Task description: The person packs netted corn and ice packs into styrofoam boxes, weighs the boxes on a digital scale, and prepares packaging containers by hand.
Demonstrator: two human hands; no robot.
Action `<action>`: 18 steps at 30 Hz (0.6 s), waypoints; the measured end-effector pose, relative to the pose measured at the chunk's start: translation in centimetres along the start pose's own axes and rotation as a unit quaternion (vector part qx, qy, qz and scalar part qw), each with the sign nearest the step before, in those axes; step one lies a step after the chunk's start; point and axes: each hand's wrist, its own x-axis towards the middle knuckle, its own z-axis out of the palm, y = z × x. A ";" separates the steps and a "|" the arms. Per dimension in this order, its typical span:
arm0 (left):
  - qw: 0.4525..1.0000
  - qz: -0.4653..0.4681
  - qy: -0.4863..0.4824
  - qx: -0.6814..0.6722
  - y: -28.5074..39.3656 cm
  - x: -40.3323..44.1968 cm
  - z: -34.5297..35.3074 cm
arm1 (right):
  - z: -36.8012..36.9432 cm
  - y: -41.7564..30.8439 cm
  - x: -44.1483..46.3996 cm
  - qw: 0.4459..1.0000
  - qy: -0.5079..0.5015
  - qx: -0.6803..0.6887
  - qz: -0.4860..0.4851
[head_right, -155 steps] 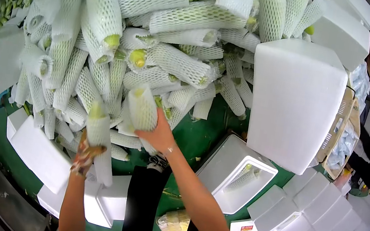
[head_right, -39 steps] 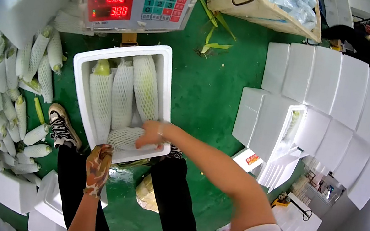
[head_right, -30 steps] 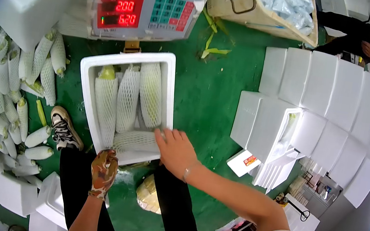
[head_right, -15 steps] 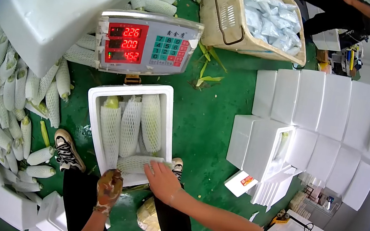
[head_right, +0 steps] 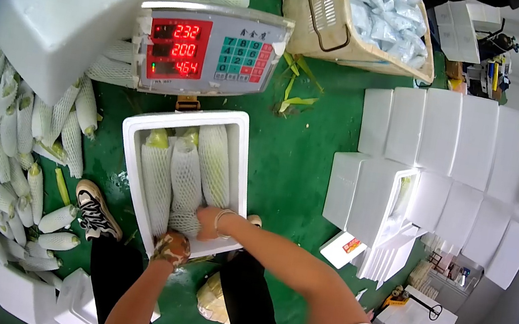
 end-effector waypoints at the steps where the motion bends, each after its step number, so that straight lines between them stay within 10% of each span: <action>1: 0.999 -0.001 -0.039 -0.025 0.5 0.1 -1.9 | 1.4 0.5 0.7 0.998 0.035 -0.041 -0.013; 4: 0.986 -0.034 -0.111 -0.116 0.6 -0.1 -3.9 | 4.4 1.5 1.6 0.991 0.119 -0.058 -0.016; 6: 0.960 0.018 0.114 -0.254 0.2 -1.2 1.4 | 5.4 0.9 1.0 0.959 0.254 -0.122 -0.002; 9: 0.958 0.036 0.198 -0.202 3.1 -5.1 -8.0 | 5.1 -2.0 -2.7 0.902 0.398 -0.168 -0.024; 11: 0.909 0.033 0.350 -0.223 4.6 -5.4 -11.4 | 6.8 -2.2 -2.7 0.940 0.332 -0.045 0.059; 18: 0.908 -0.095 0.390 -0.116 5.3 5.7 -14.5 | 7.5 -0.2 1.3 0.962 0.256 0.020 0.093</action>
